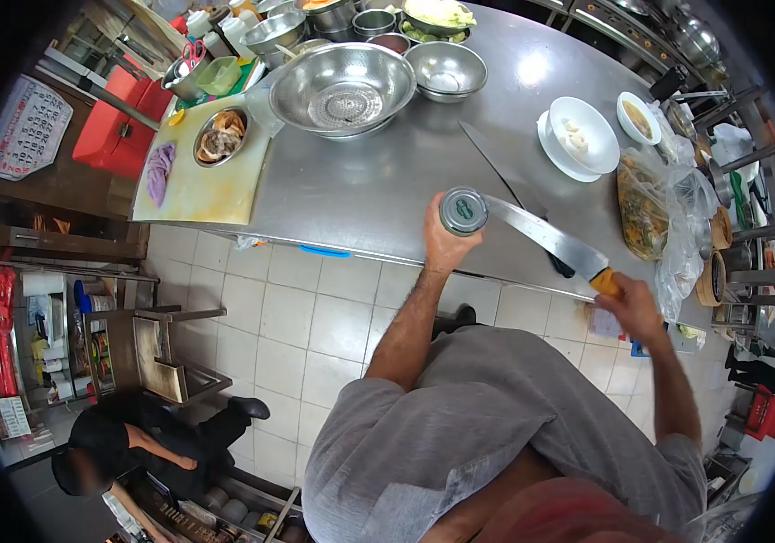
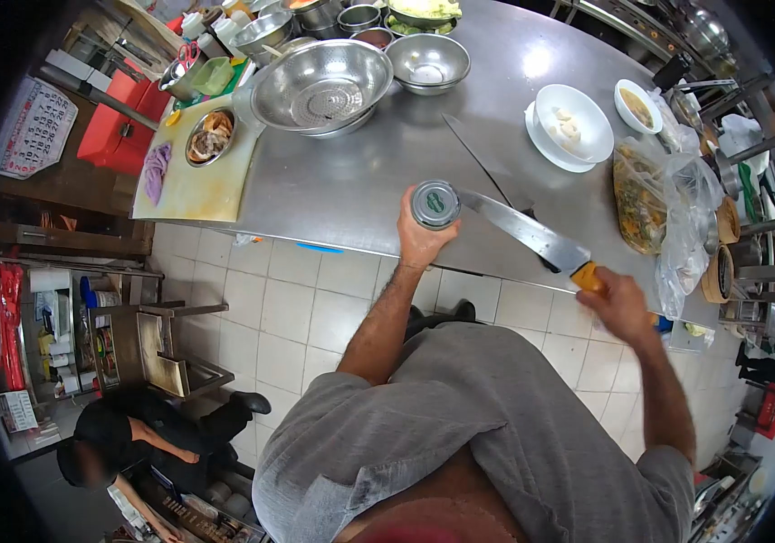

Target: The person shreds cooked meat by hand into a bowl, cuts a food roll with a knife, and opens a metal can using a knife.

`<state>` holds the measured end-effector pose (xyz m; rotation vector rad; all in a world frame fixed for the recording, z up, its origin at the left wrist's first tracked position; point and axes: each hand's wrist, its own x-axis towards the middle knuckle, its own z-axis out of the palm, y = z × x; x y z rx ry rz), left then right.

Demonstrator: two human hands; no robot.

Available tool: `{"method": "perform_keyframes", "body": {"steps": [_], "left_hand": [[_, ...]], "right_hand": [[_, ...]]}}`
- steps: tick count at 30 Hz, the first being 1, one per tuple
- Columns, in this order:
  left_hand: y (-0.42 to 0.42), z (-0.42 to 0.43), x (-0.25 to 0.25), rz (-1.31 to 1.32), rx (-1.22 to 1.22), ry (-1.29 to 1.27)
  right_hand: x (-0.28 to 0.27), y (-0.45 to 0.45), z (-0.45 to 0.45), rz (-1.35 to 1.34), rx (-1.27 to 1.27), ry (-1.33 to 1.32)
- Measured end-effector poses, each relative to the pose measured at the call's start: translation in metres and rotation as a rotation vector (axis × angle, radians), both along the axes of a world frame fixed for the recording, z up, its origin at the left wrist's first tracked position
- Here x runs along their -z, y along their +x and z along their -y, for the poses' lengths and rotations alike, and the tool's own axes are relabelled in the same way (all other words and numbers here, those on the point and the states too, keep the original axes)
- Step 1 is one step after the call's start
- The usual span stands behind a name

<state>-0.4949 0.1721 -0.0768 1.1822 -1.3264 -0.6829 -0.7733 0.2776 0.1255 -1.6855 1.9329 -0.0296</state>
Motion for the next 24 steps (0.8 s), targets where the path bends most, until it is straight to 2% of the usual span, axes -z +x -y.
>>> {"method": "perform_keyframes", "body": {"steps": [3, 6, 8, 9, 11, 13, 18, 21, 23, 24], "left_hand": [[0.004, -0.004, -0.002, 0.0, 0.042, 0.031], [0.008, -0.007, -0.012, 0.017, 0.09, 0.05], [0.008, -0.009, -0.011, 0.024, 0.123, 0.035], [0.007, -0.01, -0.005, 0.016, 0.111, 0.03], [0.009, -0.011, -0.003, 0.01, 0.091, 0.024], [0.01, -0.013, -0.005, 0.05, 0.149, 0.024], [0.007, -0.016, 0.003, 0.08, 0.165, 0.051], [0.008, -0.014, 0.004, 0.069, 0.184, 0.068], [0.008, -0.015, 0.005, 0.055, 0.183, 0.077], [0.009, -0.015, 0.004, 0.082, 0.177, 0.066]], "right_hand": [[-0.039, -0.013, 0.033, -0.035, -0.131, 0.045], [-0.071, 0.003, 0.062, -0.066, -0.149, 0.033], [-0.085, 0.016, 0.075, -0.265, -0.385, -0.135], [-0.094, 0.024, 0.083, -0.265, -0.39, -0.136], [-0.111, 0.037, 0.096, -0.426, -0.374, -0.001], [-0.124, 0.044, 0.101, -0.436, -0.396, 0.045], [-0.131, 0.037, 0.109, -0.339, -0.348, 0.105], [-0.131, 0.039, 0.105, -0.478, -0.364, 0.159], [-0.118, 0.027, 0.093, -0.468, -0.446, -0.012], [-0.108, 0.019, 0.085, -0.467, -0.451, -0.012]]}}
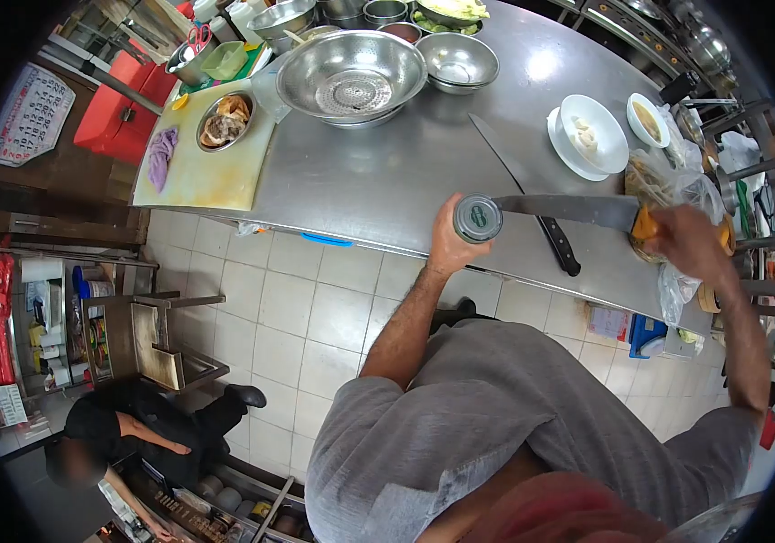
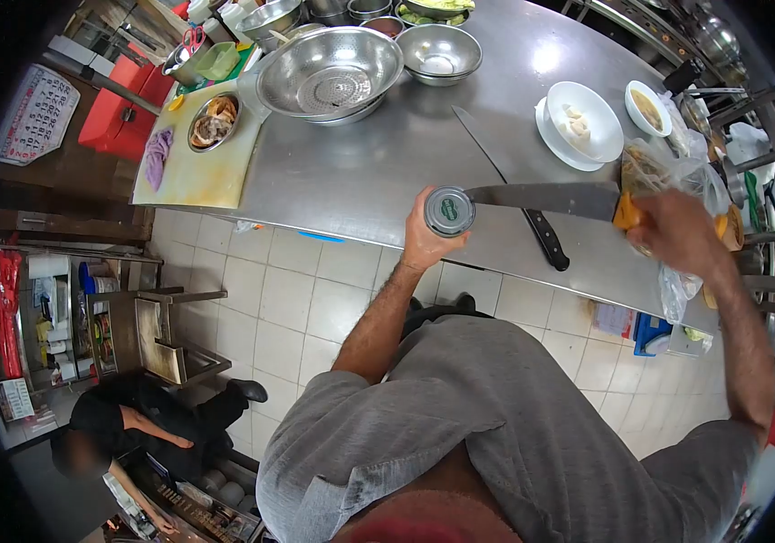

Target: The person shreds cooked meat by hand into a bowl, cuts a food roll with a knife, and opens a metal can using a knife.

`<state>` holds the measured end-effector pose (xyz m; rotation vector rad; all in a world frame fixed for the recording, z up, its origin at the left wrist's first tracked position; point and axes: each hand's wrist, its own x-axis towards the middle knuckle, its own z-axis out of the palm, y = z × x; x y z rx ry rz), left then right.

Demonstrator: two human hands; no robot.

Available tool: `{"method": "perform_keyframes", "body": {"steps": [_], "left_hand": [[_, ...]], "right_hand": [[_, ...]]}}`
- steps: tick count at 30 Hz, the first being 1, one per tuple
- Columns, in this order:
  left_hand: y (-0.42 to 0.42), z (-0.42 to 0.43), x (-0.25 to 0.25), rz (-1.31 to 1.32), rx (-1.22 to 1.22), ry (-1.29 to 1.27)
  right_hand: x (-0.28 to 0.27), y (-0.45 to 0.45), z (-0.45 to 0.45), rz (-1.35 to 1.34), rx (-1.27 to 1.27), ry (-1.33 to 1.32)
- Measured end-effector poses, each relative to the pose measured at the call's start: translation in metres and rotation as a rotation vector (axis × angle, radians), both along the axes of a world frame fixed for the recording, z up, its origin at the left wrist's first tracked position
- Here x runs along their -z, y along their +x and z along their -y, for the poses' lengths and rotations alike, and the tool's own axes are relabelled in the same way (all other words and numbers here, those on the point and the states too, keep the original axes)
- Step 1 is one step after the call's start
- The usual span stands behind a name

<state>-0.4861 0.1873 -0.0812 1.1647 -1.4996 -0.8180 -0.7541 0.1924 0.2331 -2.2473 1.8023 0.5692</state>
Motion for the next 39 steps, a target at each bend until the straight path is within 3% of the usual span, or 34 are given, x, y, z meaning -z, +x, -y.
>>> {"method": "perform_keyframes", "body": {"steps": [2, 5, 8, 10, 13, 14, 16, 18, 22, 25, 27, 29, 31, 32, 34, 36, 39], "left_hand": [[0.0, -0.001, -0.007, 0.022, -0.012, -0.011], [0.004, -0.003, -0.023, -0.138, 0.03, 0.082], [0.004, -0.002, -0.011, 0.008, 0.018, 0.021], [0.004, 0.0, -0.012, 0.028, 0.013, 0.008], [0.002, 0.0, -0.004, -0.093, 0.046, 0.041], [0.003, 0.001, 0.0, -0.085, 0.016, 0.036], [0.004, -0.002, 0.002, -0.088, 0.051, 0.072], [0.009, -0.008, -0.014, -0.055, 0.072, 0.137], [0.011, -0.005, 0.002, 0.009, 0.044, 0.062], [0.017, -0.015, -0.014, 0.182, -0.047, 0.023], [0.02, -0.027, -0.024, -0.171, 0.001, 0.06], [0.01, -0.034, -0.014, -0.287, -0.086, 0.029], [-0.002, -0.043, -0.018, -0.17, -0.221, -0.048], [-0.007, -0.042, -0.02, -0.054, -0.29, -0.132], [-0.016, -0.035, -0.016, -0.062, -0.306, -0.09], [-0.02, -0.025, -0.012, -0.075, -0.317, -0.053], [-0.019, -0.021, -0.01, -0.079, -0.303, -0.098]], "right_hand": [[0.031, -0.021, -0.022, 0.202, -0.027, -0.213], [0.1, -0.054, -0.056, 0.377, 0.025, -0.287], [0.148, -0.055, -0.09, 0.46, 0.001, -0.423], [0.145, -0.05, -0.091, 0.484, 0.063, -0.405], [0.11, -0.049, -0.073, 0.469, 0.172, -0.152], [0.096, -0.049, -0.063, 0.471, 0.095, -0.142], [0.081, -0.055, -0.048, 0.52, 0.175, -0.128], [0.057, -0.052, -0.021, 0.377, 0.134, 0.012], [0.019, -0.021, 0.006, 0.202, -0.132, -0.022], [0.019, -0.03, 0.017, 0.262, -0.219, 0.017], [0.019, -0.029, 0.019, 0.303, -0.135, 0.139], [0.025, -0.032, 0.023, 0.322, -0.151, 0.178], [0.046, -0.073, 0.036, 0.323, -0.243, 0.151], [0.063, -0.101, 0.044, 0.339, -0.313, 0.009], [0.066, -0.098, 0.045, 0.362, -0.374, -0.143], [0.05, -0.078, 0.04, 0.293, -0.112, 0.044], [0.033, -0.053, 0.032, 0.16, -0.139, 0.1]]}}
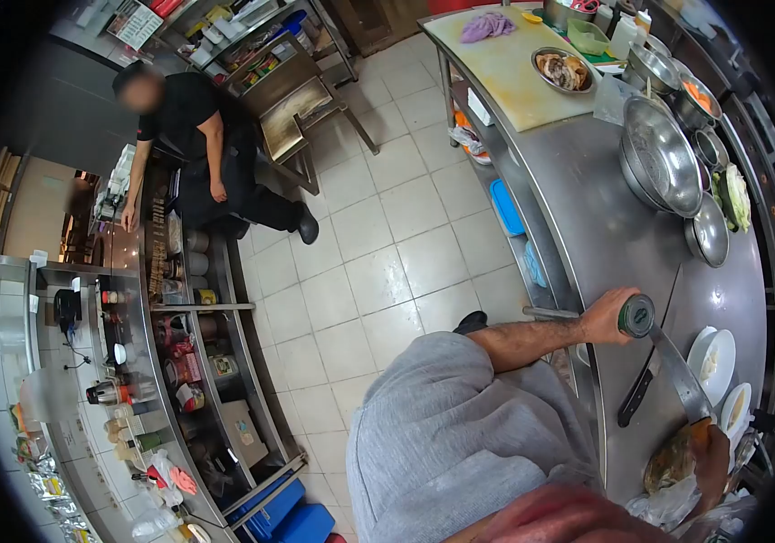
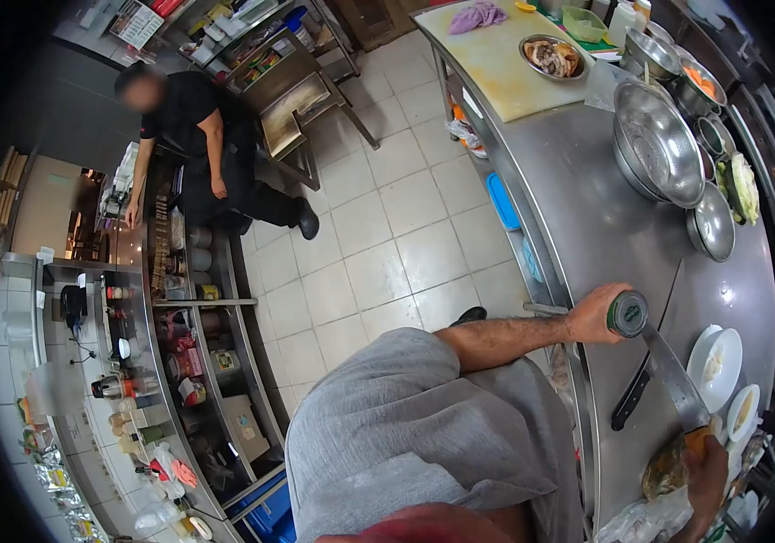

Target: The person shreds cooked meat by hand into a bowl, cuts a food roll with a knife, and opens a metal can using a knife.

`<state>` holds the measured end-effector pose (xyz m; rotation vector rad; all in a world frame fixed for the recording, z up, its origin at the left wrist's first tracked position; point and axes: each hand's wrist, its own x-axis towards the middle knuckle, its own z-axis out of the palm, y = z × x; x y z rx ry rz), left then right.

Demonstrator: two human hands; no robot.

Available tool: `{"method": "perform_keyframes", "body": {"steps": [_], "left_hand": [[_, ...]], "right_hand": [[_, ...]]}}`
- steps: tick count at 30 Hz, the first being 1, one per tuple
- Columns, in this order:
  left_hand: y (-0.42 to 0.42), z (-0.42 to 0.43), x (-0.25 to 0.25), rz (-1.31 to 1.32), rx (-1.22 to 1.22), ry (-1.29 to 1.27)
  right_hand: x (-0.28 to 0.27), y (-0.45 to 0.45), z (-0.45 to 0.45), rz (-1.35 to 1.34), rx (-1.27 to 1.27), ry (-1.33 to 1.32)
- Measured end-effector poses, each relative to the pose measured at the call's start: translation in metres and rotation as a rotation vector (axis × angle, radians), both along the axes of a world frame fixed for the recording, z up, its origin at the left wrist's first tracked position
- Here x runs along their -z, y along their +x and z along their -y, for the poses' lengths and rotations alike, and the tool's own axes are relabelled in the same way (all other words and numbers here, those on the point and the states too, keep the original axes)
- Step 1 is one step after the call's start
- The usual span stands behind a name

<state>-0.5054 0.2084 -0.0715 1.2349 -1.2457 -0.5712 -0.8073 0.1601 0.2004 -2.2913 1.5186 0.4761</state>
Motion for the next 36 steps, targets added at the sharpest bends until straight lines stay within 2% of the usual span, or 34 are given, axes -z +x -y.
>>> {"method": "perform_keyframes", "body": {"steps": [4, 6, 7, 9, 11, 12, 13, 18, 22, 25, 27, 28, 30, 32, 36], "left_hand": [[0.006, -0.001, -0.005, -0.021, 0.026, 0.035], [0.002, -0.002, 0.005, -0.018, 0.06, 0.053], [0.002, -0.001, 0.011, -0.009, 0.005, 0.06], [-0.003, 0.002, 0.015, -0.014, -0.028, 0.079], [0.004, 0.001, 0.008, -0.032, -0.001, 0.136], [0.006, 0.001, 0.001, -0.052, 0.039, 0.185], [0.003, 0.003, 0.006, -0.001, -0.02, 0.155], [0.01, 0.014, -0.006, -0.097, 0.028, 0.077], [0.003, 0.006, -0.005, -0.103, 0.05, 0.08], [0.002, 0.005, 0.004, -0.098, 0.022, 0.068], [0.007, 0.005, 0.005, 0.029, 0.01, 0.05], [0.007, 0.002, 0.006, 0.025, 0.012, 0.054], [0.006, 0.003, 0.005, -0.038, 0.026, 0.085], [0.008, 0.004, 0.005, -0.01, 0.014, 0.073], [0.01, 0.004, -0.001, 0.015, 0.063, 0.107]], "right_hand": [[-0.001, 0.01, -0.007, -0.028, 0.017, 0.045], [0.014, -0.01, -0.009, 0.069, -0.033, -0.148], [0.011, 0.002, -0.016, 0.205, 0.0, -0.112], [-0.012, 0.041, -0.025, 0.084, 0.111, 0.073], [-0.006, 0.04, -0.026, -0.001, 0.113, -0.077], [-0.015, 0.053, -0.035, -0.001, 0.004, -0.203], [-0.03, 0.075, -0.038, -0.062, 0.107, -0.128], [-0.032, 0.086, -0.032, -0.105, 0.109, -0.131], [-0.019, 0.069, -0.053, -0.075, 0.135, -0.158], [0.0, 0.063, -0.066, -0.102, 0.264, -0.107], [0.017, 0.055, -0.079, 0.004, 0.275, -0.209], [0.033, 0.043, -0.086, 0.092, 0.234, -0.281], [0.056, 0.04, -0.105, 0.076, 0.332, -0.265], [0.095, 0.028, -0.128, 0.246, 0.182, -0.502], [0.11, 0.033, -0.15, 0.254, 0.288, -0.505]]}}
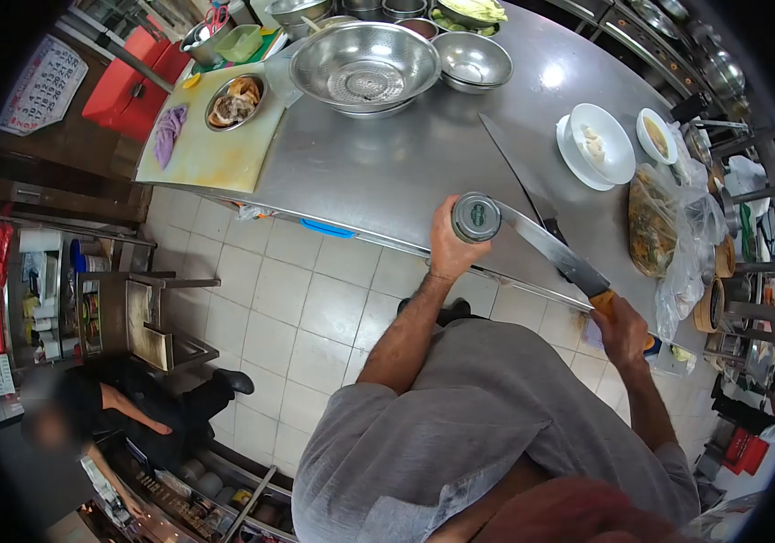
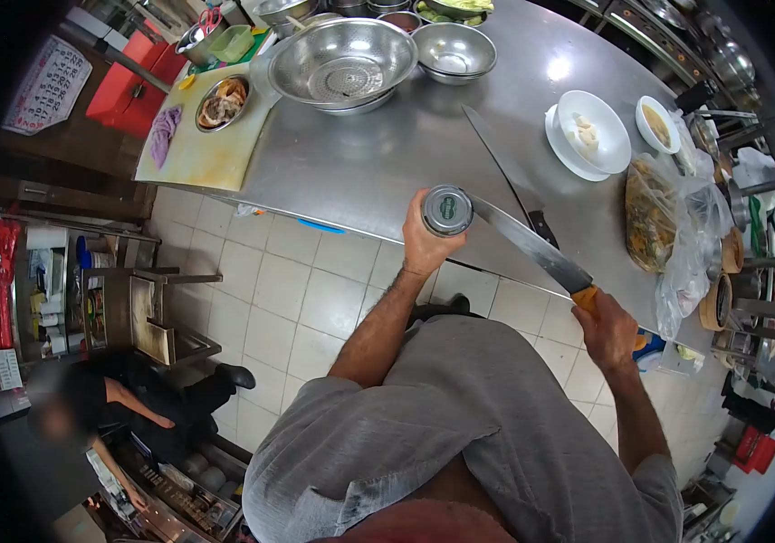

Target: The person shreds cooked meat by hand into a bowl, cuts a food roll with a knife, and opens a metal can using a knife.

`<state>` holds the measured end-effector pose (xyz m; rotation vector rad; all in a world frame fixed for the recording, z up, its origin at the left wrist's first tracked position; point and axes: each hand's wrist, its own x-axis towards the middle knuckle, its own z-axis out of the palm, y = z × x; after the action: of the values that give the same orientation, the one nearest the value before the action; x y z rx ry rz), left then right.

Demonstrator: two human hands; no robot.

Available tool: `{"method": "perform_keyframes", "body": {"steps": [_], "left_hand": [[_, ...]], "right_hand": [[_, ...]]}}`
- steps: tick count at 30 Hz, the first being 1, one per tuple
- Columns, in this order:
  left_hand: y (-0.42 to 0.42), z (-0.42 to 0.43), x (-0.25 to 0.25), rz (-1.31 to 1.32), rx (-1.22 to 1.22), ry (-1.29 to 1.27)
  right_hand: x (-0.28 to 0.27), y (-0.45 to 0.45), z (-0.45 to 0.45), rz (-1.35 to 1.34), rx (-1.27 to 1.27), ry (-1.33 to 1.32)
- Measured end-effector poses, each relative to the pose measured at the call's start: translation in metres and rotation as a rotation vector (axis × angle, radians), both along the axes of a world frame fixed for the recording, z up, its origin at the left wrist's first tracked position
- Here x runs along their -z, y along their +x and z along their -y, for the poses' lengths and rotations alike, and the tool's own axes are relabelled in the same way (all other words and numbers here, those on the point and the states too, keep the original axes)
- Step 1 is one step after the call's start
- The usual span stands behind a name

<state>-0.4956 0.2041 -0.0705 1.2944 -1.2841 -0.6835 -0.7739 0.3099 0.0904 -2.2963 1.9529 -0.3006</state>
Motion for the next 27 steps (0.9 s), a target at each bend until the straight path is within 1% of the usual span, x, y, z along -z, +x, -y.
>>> {"method": "perform_keyframes", "body": {"steps": [2, 3, 5, 7, 9, 10, 12, 13, 15, 19, 21, 22, 24, 26, 27], "left_hand": [[-0.002, 0.001, 0.001, 0.019, 0.006, -0.01], [-0.001, 0.0, 0.004, 0.011, 0.011, -0.002], [0.0, -0.003, 0.004, 0.007, 0.022, 0.016], [-0.001, -0.006, -0.001, 0.004, 0.128, -0.014], [-0.003, -0.008, -0.001, 0.015, 0.137, -0.001], [-0.004, -0.008, -0.002, 0.027, 0.139, 0.005], [-0.004, -0.01, -0.003, 0.027, 0.144, 0.005], [-0.003, -0.011, -0.003, 0.029, 0.149, 0.001], [-0.002, -0.01, -0.001, 0.041, 0.162, 0.004], [0.0, -0.009, 0.005, 0.047, 0.157, -0.003], [0.001, -0.011, 0.007, 0.02, 0.139, 0.019], [0.002, -0.01, 0.007, -0.004, 0.118, 0.031], [0.007, -0.008, 0.003, -0.011, 0.139, 0.046], [0.009, -0.009, -0.003, -0.015, 0.162, 0.059], [0.011, -0.011, -0.006, -0.021, 0.187, 0.077]], "right_hand": [[-0.02, -0.001, 0.015, 0.098, -0.035, 0.133], [-0.037, 0.001, 0.027, 0.102, -0.033, 0.127], [-0.075, 0.004, 0.054, -0.007, 0.141, 0.518], [-0.09, 0.001, 0.071, -0.042, 0.058, 0.418], [-0.108, 0.01, 0.09, -0.22, -0.05, 0.348], [-0.117, 0.013, 0.097, -0.221, -0.047, 0.351], [-0.133, 0.019, 0.108, -0.336, -0.157, 0.356], [-0.138, 0.023, 0.113, -0.337, -0.159, 0.36], [-0.143, 0.027, 0.119, -0.429, -0.203, 0.366], [-0.13, 0.018, 0.117, -0.408, -0.161, 0.443], [-0.094, -0.002, 0.092, -0.2, -0.198, 0.139], [-0.067, -0.022, 0.084, -0.111, -0.231, 0.081], [-0.04, -0.03, 0.068, -0.007, -0.128, 0.185], [-0.011, -0.039, 0.051, -0.001, -0.115, 0.199], [-0.006, -0.037, 0.049, 0.013, -0.093, 0.215]]}}
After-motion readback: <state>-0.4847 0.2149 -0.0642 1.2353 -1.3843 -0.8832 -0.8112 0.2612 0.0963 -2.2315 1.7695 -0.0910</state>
